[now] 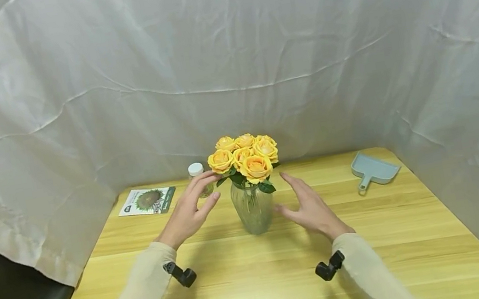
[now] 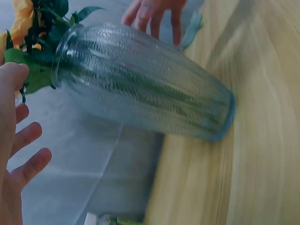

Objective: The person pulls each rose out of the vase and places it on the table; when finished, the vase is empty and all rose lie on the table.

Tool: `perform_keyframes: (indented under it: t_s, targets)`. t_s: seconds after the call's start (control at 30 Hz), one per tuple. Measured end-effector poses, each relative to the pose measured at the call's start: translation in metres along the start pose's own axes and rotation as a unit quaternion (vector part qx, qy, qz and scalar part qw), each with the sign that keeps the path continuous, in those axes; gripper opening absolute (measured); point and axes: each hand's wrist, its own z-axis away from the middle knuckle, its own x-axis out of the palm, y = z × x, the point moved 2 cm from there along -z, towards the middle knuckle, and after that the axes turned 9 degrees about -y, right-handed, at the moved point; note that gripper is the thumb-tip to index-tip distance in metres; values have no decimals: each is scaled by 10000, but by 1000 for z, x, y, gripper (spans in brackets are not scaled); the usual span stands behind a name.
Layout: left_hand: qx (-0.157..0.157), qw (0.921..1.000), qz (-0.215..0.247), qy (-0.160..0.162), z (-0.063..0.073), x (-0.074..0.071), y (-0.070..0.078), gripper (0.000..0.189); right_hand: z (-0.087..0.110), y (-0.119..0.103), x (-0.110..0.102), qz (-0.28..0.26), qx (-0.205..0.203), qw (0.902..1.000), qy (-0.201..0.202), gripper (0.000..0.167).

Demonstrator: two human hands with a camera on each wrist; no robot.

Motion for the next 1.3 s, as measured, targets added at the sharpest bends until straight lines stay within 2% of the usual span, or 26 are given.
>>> perform_keyframes:
  t_s: [0.07,0.2,0.43,0.7,0.83,1.07,1.3]
  targets:
    - [35,10000,62,56,-4,2,4,40,-4,-3,7,-494,-66,9988,-30,96]
    - [58,9997,167,181,-13,7,9,37,-10,-7,20,-1406,-195,9899,-5,99]
    - [334,9967,333,654,-26,16,14,32,-15,-7,33,-2216,-238,9748,74,95]
    - [384,9934,418,1000,-31,27,16,32,-15,0,49,-2557,-147,9666,92,102]
    - [369,9891,514,1332,-34,27,17,27,-14,1,52,-2590,-147,9657,128,103]
    - [364,9747,1108,1909,-46,22,24,23,-16,2,54,-2634,-217,9642,210,105]
    - [433,9578,1335,2509,-55,8,36,23,-15,3,54,-2627,-196,9644,235,106]
